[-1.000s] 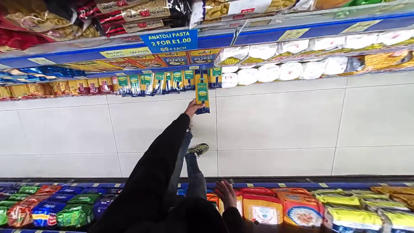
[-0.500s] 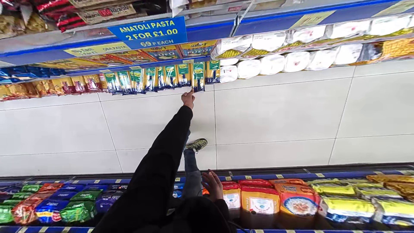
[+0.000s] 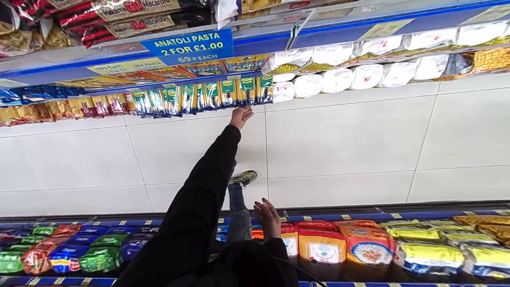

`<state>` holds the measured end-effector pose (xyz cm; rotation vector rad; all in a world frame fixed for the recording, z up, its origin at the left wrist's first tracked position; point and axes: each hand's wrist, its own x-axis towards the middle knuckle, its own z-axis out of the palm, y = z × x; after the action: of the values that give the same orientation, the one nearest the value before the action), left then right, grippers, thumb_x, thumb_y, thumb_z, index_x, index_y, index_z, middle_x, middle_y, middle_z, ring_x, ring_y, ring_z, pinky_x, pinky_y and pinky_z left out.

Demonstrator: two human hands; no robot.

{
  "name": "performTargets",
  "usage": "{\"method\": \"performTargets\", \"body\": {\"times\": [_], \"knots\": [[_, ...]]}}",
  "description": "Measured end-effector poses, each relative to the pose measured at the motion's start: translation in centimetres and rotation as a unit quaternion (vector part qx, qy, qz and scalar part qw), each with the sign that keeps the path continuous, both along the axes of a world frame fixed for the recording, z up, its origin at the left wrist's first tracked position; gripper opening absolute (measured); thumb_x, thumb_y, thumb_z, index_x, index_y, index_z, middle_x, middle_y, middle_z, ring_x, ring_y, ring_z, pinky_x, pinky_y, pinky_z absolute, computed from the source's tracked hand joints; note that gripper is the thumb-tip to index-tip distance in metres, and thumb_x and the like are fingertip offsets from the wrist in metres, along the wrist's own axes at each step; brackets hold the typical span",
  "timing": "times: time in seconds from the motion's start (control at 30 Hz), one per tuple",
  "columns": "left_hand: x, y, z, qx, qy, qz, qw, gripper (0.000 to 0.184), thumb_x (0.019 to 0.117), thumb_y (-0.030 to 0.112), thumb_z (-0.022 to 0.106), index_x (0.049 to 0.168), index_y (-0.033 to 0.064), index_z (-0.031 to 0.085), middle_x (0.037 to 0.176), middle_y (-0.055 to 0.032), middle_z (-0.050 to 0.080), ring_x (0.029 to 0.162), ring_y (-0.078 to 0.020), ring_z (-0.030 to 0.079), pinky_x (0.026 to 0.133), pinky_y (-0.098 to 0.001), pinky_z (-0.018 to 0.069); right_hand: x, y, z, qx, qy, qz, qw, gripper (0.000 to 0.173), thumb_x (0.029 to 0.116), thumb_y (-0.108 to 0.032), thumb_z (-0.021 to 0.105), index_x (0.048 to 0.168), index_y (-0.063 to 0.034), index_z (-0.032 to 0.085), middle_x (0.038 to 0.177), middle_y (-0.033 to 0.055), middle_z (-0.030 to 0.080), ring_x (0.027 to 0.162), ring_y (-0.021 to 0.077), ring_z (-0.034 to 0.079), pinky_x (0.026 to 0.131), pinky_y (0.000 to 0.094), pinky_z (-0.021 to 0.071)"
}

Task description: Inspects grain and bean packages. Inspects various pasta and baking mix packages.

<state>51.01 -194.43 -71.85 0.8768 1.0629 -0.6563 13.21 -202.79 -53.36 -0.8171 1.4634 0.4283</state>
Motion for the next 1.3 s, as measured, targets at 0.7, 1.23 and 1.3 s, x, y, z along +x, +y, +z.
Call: {"method": "performTargets", "body": {"times": [0.7,1.23,1.3], "knots": [[-22.5,17.8,33.2,0.042,-0.376,-0.393,0.838,0.039,0.1026,0.011,0.058,0.137,-0.0070,0.055,0.125,-0.0210,0.068,0.110,-0.0243,0.070,0.099,-0.0403,0.0570,15.5,4.1,18.1,-0.093,-0.369,0.171,0.909,0.038,0.1051,-0.020,0.047,0.135,0.0014,0.056,0.120,0.0170,0.072,0.103,0.0291,0.073,0.082,0.0412,0.0633],[-37.4,31.2,49.1,0.141,-0.393,-0.258,0.871,0.040,0.1030,0.014,0.058,0.136,-0.0076,0.054,0.118,-0.0224,0.069,0.101,-0.0271,0.071,0.089,-0.0440,0.0601,2.7,12.8,32.0,-0.055,-0.491,0.258,0.830,0.036,0.1054,-0.019,0.049,0.135,0.0009,0.057,0.118,0.0168,0.072,0.100,0.0283,0.074,0.080,0.0399,0.0638],[-38.3,32.5,51.3,0.128,-0.386,-0.269,0.873,0.038,0.1048,0.015,0.055,0.136,-0.0069,0.053,0.115,-0.0209,0.069,0.099,-0.0255,0.071,0.086,-0.0430,0.0605,1.7,13.6,33.5,-0.041,-0.502,0.266,0.822,0.037,0.1052,-0.019,0.048,0.135,0.0008,0.056,0.118,0.0163,0.072,0.099,0.0278,0.074,0.080,0.0396,0.0639]]}}
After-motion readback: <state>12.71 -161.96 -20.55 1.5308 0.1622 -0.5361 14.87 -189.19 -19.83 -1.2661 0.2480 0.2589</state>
